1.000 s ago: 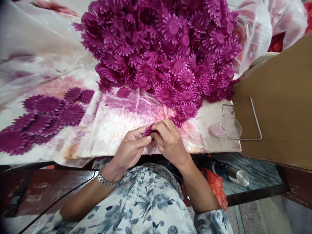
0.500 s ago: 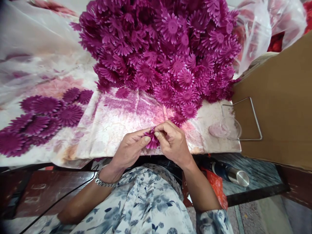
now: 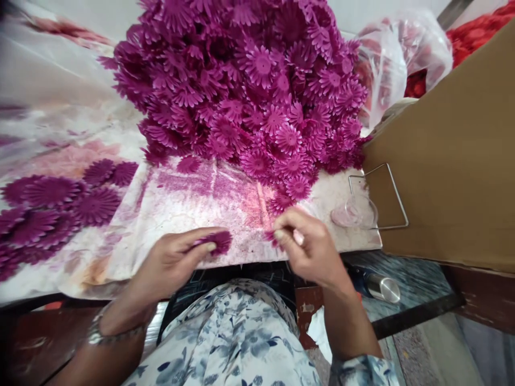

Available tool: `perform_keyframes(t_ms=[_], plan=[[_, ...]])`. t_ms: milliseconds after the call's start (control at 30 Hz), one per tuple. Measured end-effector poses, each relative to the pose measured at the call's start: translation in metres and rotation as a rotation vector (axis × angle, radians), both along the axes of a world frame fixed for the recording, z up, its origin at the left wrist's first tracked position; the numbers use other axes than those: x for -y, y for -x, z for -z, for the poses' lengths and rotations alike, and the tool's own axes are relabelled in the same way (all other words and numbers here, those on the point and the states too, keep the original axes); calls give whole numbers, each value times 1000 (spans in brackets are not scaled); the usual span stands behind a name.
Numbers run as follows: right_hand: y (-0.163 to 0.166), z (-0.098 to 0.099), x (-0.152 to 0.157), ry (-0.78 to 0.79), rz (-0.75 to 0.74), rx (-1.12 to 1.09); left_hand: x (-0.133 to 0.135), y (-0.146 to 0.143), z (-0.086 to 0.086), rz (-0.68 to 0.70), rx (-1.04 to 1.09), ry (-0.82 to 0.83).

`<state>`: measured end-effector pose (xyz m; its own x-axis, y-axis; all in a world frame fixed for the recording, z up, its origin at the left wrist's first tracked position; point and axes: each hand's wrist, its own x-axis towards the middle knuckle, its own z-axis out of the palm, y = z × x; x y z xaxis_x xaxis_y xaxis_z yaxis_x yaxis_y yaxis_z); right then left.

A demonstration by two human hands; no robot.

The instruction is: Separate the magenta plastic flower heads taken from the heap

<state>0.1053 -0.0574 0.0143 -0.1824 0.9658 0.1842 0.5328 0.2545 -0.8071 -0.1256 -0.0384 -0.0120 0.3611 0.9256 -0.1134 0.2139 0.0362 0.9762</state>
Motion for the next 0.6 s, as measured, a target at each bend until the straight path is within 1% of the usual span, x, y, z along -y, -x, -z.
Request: perform_keyframes(t_ms=[33, 100, 167, 267, 367, 467, 600], plan=[[-7, 1, -3, -40, 83, 29, -1, 4, -2, -57, 19, 10], [-16, 7, -10, -150, 232, 160, -5, 8, -2, -170, 71, 29], [-17, 18, -18, -226, 288, 295, -8, 8, 3, -246, 138, 66], [-10, 34, -24, -236, 237, 465, -10, 5, 14, -242, 241, 169], [-3, 43, -24, -180, 160, 617, -7, 3, 20, -203, 262, 223], [-1, 50, -23, -173, 152, 691, -7, 1, 20, -198, 252, 229], [-3, 55, -23, -252, 173, 707, -8, -2, 15, -203, 272, 270]])
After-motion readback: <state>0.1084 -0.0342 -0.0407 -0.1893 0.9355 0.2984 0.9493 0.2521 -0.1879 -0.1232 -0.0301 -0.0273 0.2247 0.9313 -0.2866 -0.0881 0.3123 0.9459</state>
